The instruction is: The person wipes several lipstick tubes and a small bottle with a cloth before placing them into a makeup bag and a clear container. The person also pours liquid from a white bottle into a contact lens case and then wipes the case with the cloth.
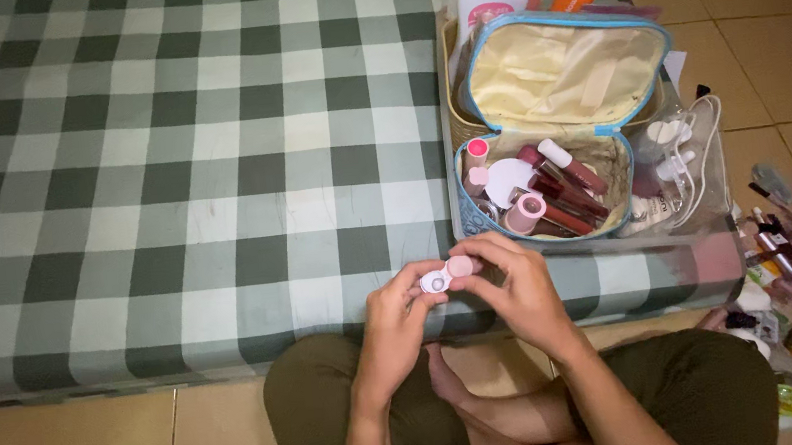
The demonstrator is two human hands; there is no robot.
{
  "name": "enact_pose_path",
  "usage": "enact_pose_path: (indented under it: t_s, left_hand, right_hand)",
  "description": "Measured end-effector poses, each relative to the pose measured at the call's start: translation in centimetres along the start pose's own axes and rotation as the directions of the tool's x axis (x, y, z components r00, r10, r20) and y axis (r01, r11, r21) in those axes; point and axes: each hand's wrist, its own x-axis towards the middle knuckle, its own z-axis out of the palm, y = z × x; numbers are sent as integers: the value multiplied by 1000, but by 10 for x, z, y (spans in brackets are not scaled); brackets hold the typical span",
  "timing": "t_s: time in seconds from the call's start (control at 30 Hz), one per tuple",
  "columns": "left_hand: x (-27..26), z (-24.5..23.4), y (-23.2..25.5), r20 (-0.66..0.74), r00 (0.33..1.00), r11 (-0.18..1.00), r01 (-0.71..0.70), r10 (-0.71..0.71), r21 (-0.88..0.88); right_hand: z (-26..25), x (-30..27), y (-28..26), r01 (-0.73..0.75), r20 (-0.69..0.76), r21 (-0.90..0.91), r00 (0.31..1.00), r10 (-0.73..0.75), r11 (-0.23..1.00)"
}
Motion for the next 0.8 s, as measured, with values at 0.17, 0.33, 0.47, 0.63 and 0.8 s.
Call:
enact_pose_path:
  t_s: [0.17,0.33,0.47,0.63,0.8]
  left_hand:
    - [-2,-1,-5,-10,999,998,-41,42,57]
    - [-1,0,-6,28,999,1000,-15,14,14]
    - [-1,5,-3,7,997,994,-71,71,80]
    - [-4,5,3,13,996,993,-91,90,74]
    - [-5,0,6,-35,994,990,-98,102,99]
  right_hand:
    - [4,-10,5,67,19,-87,998,-66,994]
    - [-9,-10,9,122,155,-50,981,-113,991]
    - [-15,-10,-2,62,101,53,993,-67,997]
    - [-9,-6,-5,-82,125,-81,988,92,993]
    - [-8,-2,-11,202,170,-91,968,-185,975]
